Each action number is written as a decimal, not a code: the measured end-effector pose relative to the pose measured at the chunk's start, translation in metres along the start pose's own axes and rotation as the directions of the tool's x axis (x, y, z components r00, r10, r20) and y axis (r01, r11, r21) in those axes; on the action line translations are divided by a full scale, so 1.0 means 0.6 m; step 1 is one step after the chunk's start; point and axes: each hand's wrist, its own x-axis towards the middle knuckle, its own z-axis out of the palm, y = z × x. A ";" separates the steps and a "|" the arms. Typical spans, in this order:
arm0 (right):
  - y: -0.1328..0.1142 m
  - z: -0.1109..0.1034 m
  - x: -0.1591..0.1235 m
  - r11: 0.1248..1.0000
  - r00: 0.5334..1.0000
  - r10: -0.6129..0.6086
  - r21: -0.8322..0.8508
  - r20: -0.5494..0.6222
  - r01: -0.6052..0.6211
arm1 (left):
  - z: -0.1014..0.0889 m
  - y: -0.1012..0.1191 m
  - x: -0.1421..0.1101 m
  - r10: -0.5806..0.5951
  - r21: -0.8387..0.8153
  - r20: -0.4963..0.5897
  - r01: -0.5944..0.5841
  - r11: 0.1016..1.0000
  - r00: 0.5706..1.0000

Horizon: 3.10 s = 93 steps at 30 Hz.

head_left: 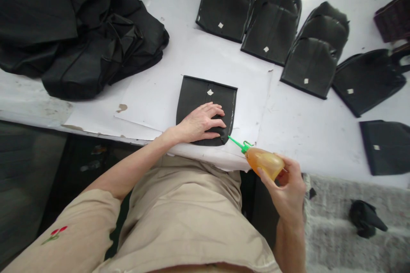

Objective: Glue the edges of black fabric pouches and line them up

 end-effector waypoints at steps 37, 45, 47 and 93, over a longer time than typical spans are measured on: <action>0.065 -0.007 -0.008 0.994 0.993 0.067 0.080 0.095 -0.075 | -0.001 0.000 -0.003 -0.040 -0.049 0.004 0.040 0.998 0.999; 0.051 -0.001 -0.001 0.901 0.978 0.207 0.394 -0.020 -0.182 | -0.008 0.016 0.012 -0.164 0.107 -0.019 0.165 0.980 0.986; 0.039 0.006 0.006 0.842 0.975 0.223 0.507 -0.014 -0.186 | -0.014 0.024 0.024 -0.209 0.155 -0.006 0.207 0.966 0.978; 0.045 0.051 -0.036 0.986 0.968 -0.162 -0.055 -0.193 0.154 | 0.013 0.024 0.035 -0.303 0.174 -0.106 0.317 0.932 0.947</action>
